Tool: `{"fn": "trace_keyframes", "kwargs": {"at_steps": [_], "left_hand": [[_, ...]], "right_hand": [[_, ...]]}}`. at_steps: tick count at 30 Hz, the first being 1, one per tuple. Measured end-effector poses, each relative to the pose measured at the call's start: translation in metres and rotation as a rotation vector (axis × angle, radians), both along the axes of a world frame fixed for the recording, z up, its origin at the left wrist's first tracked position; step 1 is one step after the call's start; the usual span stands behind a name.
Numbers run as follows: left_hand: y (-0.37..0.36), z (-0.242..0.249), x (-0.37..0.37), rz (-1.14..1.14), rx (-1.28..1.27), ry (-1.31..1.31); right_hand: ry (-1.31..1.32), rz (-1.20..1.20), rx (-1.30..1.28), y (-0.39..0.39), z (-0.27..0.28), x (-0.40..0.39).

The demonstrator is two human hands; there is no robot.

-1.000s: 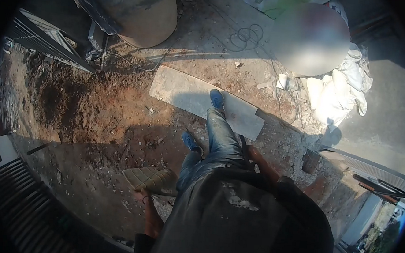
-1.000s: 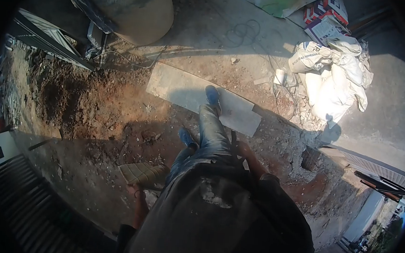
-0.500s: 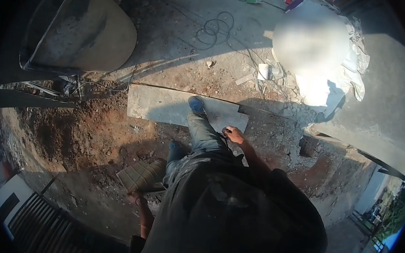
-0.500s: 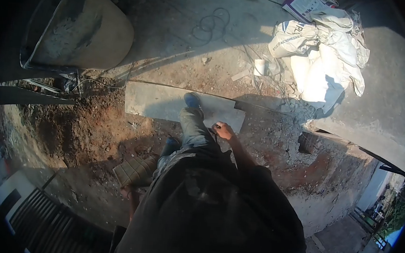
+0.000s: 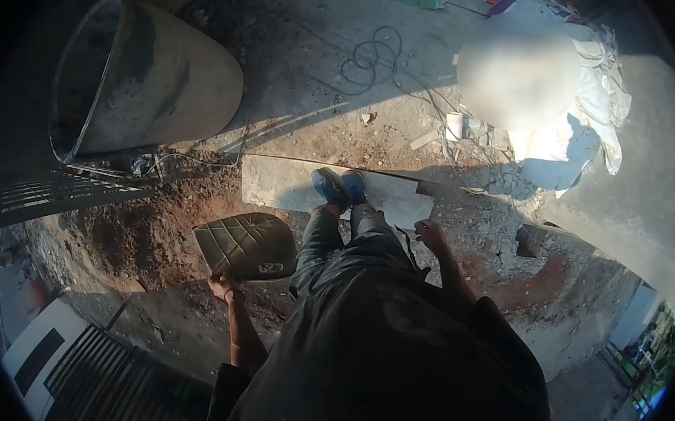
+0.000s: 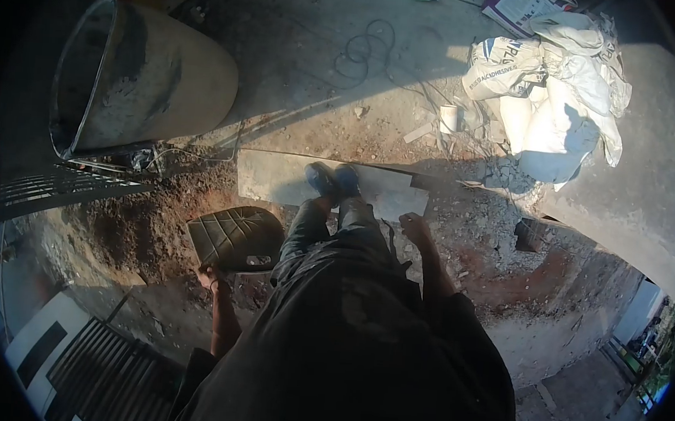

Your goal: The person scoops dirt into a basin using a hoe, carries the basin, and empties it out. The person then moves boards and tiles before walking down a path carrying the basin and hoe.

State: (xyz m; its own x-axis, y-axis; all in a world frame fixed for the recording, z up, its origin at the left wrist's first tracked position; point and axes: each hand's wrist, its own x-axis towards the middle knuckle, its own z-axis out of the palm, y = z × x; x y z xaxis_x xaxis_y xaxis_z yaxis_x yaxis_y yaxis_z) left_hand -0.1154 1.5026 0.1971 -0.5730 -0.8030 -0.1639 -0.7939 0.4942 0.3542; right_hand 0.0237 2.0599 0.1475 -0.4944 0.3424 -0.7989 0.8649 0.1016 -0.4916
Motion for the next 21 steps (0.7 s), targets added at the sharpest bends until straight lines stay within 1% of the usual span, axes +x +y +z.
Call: {"fn": "trace_keyframes", "kwargs": {"at_steps": [1,2,3,5,6,7,9,10,11,12,13,14,15,17,18,19,20,21], "left_hand": [[0.01,0.001,-0.023,-0.032,0.033,-0.042],[0.018,0.002,-0.041,-0.065,0.057,-0.095],[0.022,0.004,-0.05,-0.059,0.044,-0.109],[0.036,0.01,-0.061,-0.108,0.03,-0.038],[0.04,0.013,-0.064,-0.067,0.054,-0.064],[0.047,0.019,-0.067,-0.064,0.054,-0.052],[0.056,0.028,-0.067,-0.098,0.074,-0.054],[0.057,0.022,-0.07,-0.086,0.065,-0.058],[0.059,0.014,-0.072,-0.099,0.064,-0.024],[0.054,0.014,-0.058,-0.109,0.057,-0.008],[0.06,0.03,-0.042,-0.088,0.042,-0.036],[0.075,0.038,-0.041,-0.076,0.024,-0.036],[0.088,0.04,-0.045,-0.069,0.009,-0.028],[0.099,0.043,-0.038,-0.048,0.015,-0.06],[0.104,0.046,-0.032,-0.018,0.065,-0.01],[0.108,0.047,-0.023,0.012,0.114,0.038],[0.109,0.048,-0.011,0.016,0.105,0.013],[0.106,0.049,0.0,-0.018,0.027,-0.032]], "right_hand": [[0.073,-0.088,-0.059,-0.002,0.0,-0.018],[0.019,0.013,-0.083,-0.004,0.002,-0.027],[0.005,0.017,-0.097,-0.008,0.005,-0.031],[0.103,0.279,-0.009,-0.008,0.01,-0.042],[0.02,0.326,0.016,-0.007,0.013,-0.049],[0.032,0.33,0.018,-0.004,0.01,-0.051],[0.05,0.169,-0.05,0.002,0.001,-0.049],[0.096,0.119,-0.095,0.006,-0.003,-0.052],[0.147,0.14,-0.082,0.012,-0.008,-0.054],[0.123,0.171,-0.085,0.02,-0.011,-0.057],[0.104,0.203,-0.082,0.032,-0.017,-0.052],[0.075,0.163,-0.106,0.041,-0.022,-0.051],[0.083,0.172,-0.108,0.053,-0.023,-0.061],[0.182,0.292,0.029,0.067,-0.024,-0.06],[0.184,0.255,0.047,0.069,-0.011,-0.072],[0.163,0.261,0.036,0.077,-0.015,-0.077],[0.131,0.232,-0.012,0.084,-0.021,-0.078],[0.103,0.197,-0.057,0.086,-0.023,-0.072]]}}
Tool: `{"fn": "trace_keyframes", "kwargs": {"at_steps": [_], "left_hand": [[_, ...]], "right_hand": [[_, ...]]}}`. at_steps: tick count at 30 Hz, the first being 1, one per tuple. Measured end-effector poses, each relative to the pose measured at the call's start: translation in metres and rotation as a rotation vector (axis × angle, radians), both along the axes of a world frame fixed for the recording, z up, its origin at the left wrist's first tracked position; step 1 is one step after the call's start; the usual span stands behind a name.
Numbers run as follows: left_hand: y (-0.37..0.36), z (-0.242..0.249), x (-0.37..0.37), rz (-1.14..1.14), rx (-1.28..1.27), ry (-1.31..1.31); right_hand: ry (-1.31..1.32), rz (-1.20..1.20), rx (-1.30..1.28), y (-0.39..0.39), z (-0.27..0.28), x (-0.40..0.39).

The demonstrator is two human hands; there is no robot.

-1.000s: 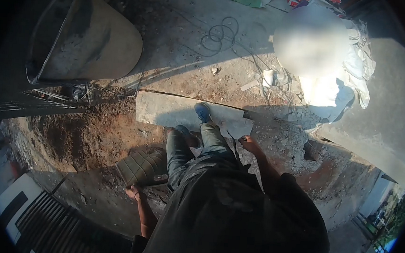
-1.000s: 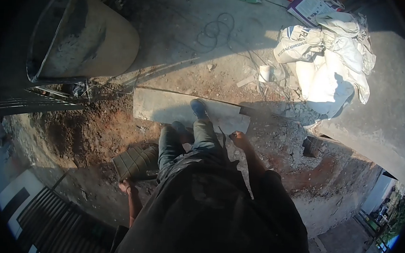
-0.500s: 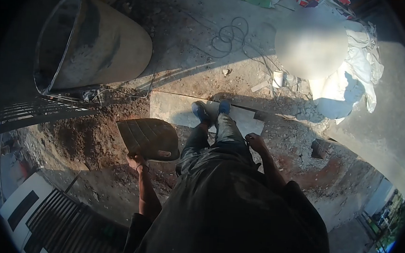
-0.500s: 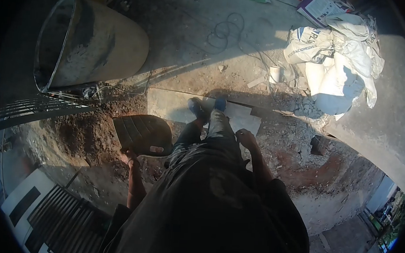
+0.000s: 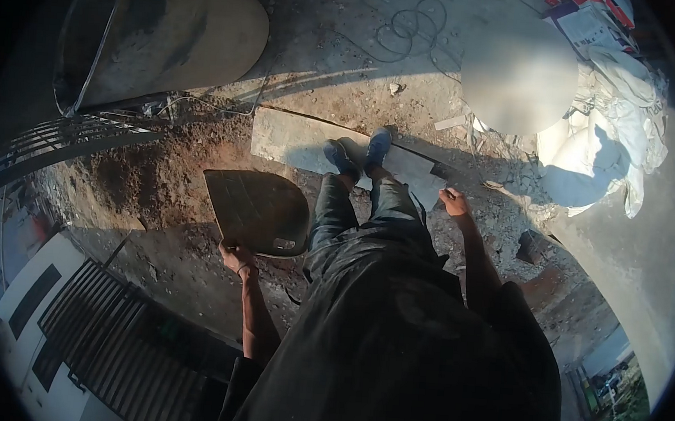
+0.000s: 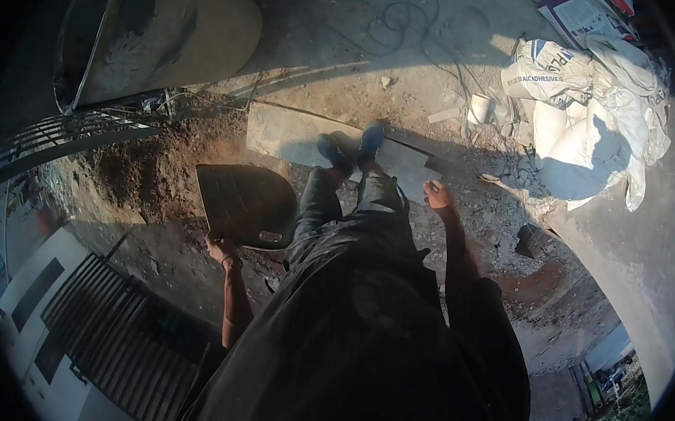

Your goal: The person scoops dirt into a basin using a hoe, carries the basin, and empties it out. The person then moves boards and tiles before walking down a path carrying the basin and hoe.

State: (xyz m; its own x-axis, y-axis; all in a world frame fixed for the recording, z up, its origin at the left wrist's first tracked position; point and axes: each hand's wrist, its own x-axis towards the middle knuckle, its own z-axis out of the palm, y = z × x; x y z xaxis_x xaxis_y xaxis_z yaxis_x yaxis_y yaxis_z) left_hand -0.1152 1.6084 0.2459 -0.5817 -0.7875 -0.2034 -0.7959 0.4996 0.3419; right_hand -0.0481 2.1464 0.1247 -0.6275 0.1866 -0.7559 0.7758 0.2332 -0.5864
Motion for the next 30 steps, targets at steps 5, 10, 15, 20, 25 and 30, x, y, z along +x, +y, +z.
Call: {"fn": "trace_keyframes", "kwargs": {"at_steps": [5,10,15,20,25,30], "left_hand": [[-0.016,-0.007,0.014,0.002,-0.008,-0.042],[-0.036,-0.032,0.026,0.084,0.004,-0.094],[-0.051,-0.038,0.055,0.074,-0.03,-0.142],[-0.053,-0.046,0.071,0.05,0.006,-0.035],[-0.044,-0.03,0.109,0.117,0.021,0.144],[-0.019,-0.028,0.165,0.383,-0.04,0.056]], "right_hand": [[0.062,-0.118,-0.002,-0.006,-0.02,0.02],[0.023,-0.115,-0.111,-0.03,-0.02,0.047],[-0.126,0.112,0.073,-0.055,0.021,0.033],[0.026,0.126,0.201,-0.055,-0.009,0.05],[0.436,0.526,-0.112,-0.02,-0.043,0.037],[0.012,0.774,0.439,-0.035,-0.004,-0.071]]}}
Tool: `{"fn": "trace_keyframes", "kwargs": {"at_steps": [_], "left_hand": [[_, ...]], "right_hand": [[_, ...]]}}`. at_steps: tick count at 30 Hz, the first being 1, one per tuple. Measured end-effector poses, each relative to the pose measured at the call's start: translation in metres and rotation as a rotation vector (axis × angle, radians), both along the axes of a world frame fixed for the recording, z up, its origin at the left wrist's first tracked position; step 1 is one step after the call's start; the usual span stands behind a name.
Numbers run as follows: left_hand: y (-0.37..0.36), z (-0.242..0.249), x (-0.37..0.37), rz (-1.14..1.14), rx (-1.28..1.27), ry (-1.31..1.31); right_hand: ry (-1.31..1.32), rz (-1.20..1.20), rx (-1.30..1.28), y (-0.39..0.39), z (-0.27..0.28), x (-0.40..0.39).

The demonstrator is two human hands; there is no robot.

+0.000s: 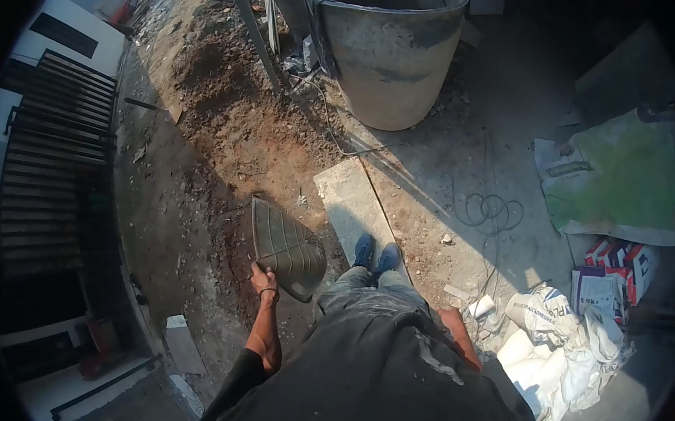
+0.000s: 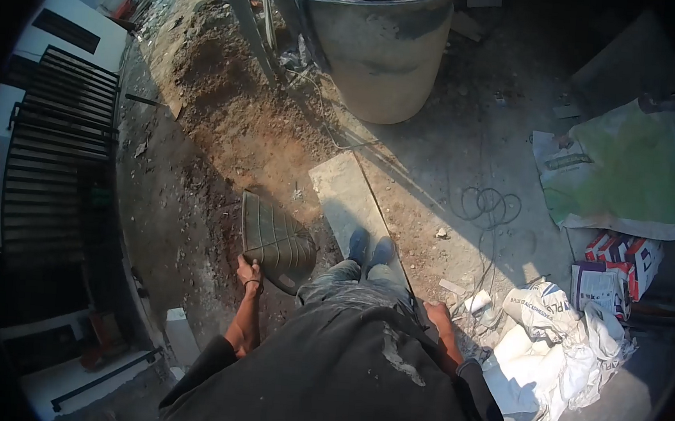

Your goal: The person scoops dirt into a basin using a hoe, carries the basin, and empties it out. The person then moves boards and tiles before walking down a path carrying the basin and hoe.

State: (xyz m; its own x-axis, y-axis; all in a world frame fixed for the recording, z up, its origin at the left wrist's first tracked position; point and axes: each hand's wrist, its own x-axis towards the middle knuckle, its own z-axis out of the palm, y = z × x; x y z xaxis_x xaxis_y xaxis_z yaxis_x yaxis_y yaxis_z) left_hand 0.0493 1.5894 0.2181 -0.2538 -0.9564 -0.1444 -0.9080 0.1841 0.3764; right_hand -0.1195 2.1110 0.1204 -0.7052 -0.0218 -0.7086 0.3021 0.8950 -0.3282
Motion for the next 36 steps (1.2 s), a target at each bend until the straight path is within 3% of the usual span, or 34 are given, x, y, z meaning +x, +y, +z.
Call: {"fn": "trace_keyframes", "kwargs": {"at_steps": [2,5,8,10,12,16,18,20,22,24,26,28,32,33,35,36], "left_hand": [[0.013,-0.003,0.024,0.079,0.006,-0.061],[0.034,-0.012,0.058,0.187,-0.033,-0.083],[0.063,0.003,0.08,0.283,-0.077,-0.029],[0.071,0.004,0.1,0.436,0.059,-0.068],[0.083,-0.005,0.122,0.474,-0.029,-0.057],[0.102,-0.01,0.153,0.736,0.132,-0.082],[0.107,-0.008,0.163,0.75,0.104,-0.139],[0.109,0.002,0.161,0.816,0.114,-0.154],[0.107,-0.006,0.167,0.876,0.124,-0.17],[0.103,-0.025,0.184,0.892,0.201,-0.303],[0.101,-0.041,0.194,0.947,0.202,-0.255],[0.096,-0.045,0.193,1.002,0.206,-0.213],[0.086,-0.049,0.195,1.039,0.244,-0.305],[0.074,-0.056,0.196,1.058,0.273,-0.297],[0.042,-0.017,0.164,1.078,0.222,-0.26],[0.025,0.0,0.151,1.096,0.177,-0.238]], "right_hand": [[-0.292,-0.237,-0.135,-0.01,0.022,-0.059],[-0.225,-0.281,-0.185,-0.032,0.043,-0.119],[-0.158,-0.085,-0.182,-0.045,0.026,-0.16],[-0.161,0.007,-0.142,-0.067,0.017,-0.179],[-0.211,0.124,-0.126,-0.096,0.01,-0.19],[-0.32,0.24,-0.063,-0.167,0.014,-0.182],[-0.456,0.253,-0.061,-0.217,0.051,-0.16],[-0.554,0.428,0.007,-0.25,0.046,-0.139],[-0.787,0.756,-0.086,-0.272,0.005,-0.126],[-0.661,0.813,-0.144,-0.291,0.003,-0.115],[-0.535,0.878,-0.203,-0.329,0.025,-0.117],[-0.743,0.651,-0.161,-0.384,0.112,-0.123],[-0.698,0.508,-0.143,-0.414,0.052,-0.156],[-0.542,0.513,-0.13,-0.418,0.036,-0.16],[-0.327,0.756,-0.048,-0.416,-0.03,-0.181],[-0.322,0.767,0.021,-0.423,-0.031,-0.183]]}}
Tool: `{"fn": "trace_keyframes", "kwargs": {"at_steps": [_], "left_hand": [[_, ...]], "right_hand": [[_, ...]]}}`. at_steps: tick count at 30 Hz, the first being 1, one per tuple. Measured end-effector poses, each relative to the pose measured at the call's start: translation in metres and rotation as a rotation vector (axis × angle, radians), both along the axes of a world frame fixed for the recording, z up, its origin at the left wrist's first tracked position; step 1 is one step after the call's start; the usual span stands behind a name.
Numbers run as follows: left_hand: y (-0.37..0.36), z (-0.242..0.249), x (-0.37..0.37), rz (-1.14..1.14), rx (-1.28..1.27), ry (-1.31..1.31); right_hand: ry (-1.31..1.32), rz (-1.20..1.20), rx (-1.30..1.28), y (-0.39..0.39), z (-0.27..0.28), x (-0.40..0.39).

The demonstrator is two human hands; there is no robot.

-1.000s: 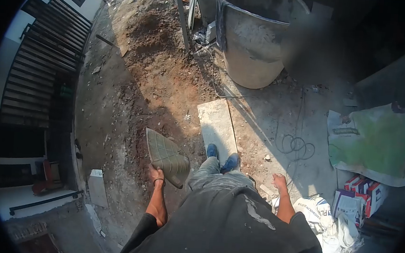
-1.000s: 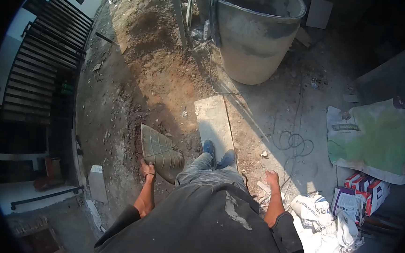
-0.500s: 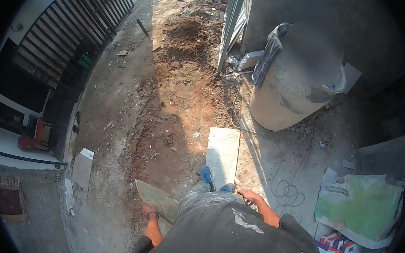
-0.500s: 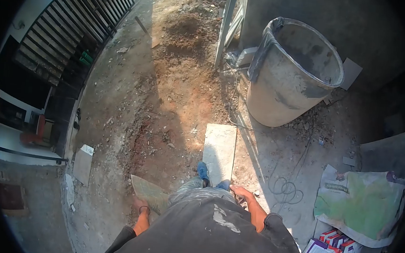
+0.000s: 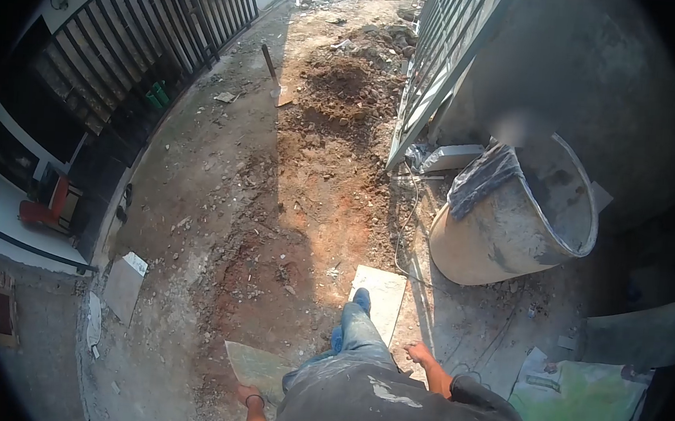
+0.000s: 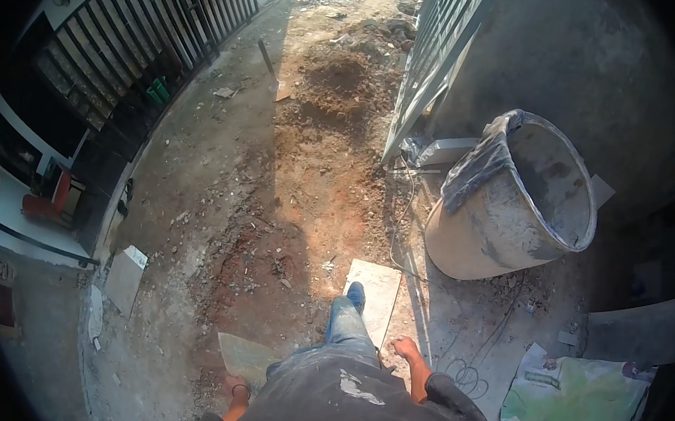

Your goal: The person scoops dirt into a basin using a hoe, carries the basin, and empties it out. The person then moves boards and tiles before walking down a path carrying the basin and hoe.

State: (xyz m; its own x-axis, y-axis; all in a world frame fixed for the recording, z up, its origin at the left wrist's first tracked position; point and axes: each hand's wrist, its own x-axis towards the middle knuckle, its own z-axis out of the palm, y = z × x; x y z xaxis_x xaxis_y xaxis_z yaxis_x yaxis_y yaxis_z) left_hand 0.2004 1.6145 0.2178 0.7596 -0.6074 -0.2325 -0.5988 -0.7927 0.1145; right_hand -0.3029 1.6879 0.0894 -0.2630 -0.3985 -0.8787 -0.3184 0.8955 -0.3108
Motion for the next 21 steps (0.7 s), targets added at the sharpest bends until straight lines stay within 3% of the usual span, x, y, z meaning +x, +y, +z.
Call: {"fn": "trace_keyframes", "kwargs": {"at_steps": [2,3,5,6,8,9,10,11,12,13,14,15,16,17,18,19,21], "left_hand": [[-0.033,-0.017,0.002,0.003,0.042,-0.003],[-0.047,-0.029,0.004,-0.009,0.093,-0.007],[-0.067,-0.089,0.025,0.009,0.005,0.064],[-0.09,-0.111,0.025,0.028,-0.076,0.13],[-0.148,-0.107,0.006,-0.022,-0.094,0.202],[-0.18,-0.101,-0.002,-0.07,-0.097,0.261],[-0.21,-0.156,0.018,-0.069,-0.105,0.256],[-0.226,-0.202,0.033,-0.299,0.185,0.39],[-0.265,-0.202,0.061,-0.532,0.462,0.525],[-0.302,-0.201,0.045,-0.536,0.454,0.522],[-0.333,-0.192,0.027,-0.277,0.202,0.552],[-0.356,-0.18,0.016,-0.011,-0.041,0.569],[-0.376,-0.169,0.009,0.005,-0.015,0.565],[-0.411,-0.154,-0.005,0.072,0.048,0.32],[-0.447,-0.144,-0.015,0.133,0.103,0.076],[-0.478,-0.13,-0.02,0.142,0.103,0.078],[-0.528,-0.109,-0.021,0.117,0.099,0.026]], "right_hand": [[-0.048,-0.215,0.034,-0.026,0.033,0.009],[0.006,-0.08,0.148,-0.038,0.019,0.003],[0.012,-0.072,0.203,-0.079,0.053,0.006],[0.016,-0.097,0.183,-0.09,0.032,-0.002],[0.021,-0.119,0.146,-0.112,-0.021,-0.027],[-0.074,-0.017,0.068,-0.131,-0.046,-0.04],[-0.17,0.087,-0.005,-0.157,-0.066,-0.052],[-0.161,0.16,-0.043,-0.19,-0.087,-0.062],[-0.077,0.133,0.056,-0.251,-0.076,-0.065],[0.001,0.098,0.164,-0.308,-0.069,-0.071],[0.233,0.443,0.057,-0.364,-0.075,-0.075],[0.162,0.358,0.112,-0.451,0.002,-0.064],[0.198,0.285,-0.038,-0.492,-0.055,-0.082],[0.215,0.437,-0.611,-0.537,-0.087,-0.094],[0.005,0.06,-0.414,-0.616,-0.005,-0.075],[-0.207,-0.054,-0.449,-0.675,0.021,-0.069],[-0.262,-0.07,-0.593,-0.771,0.014,-0.063]]}}
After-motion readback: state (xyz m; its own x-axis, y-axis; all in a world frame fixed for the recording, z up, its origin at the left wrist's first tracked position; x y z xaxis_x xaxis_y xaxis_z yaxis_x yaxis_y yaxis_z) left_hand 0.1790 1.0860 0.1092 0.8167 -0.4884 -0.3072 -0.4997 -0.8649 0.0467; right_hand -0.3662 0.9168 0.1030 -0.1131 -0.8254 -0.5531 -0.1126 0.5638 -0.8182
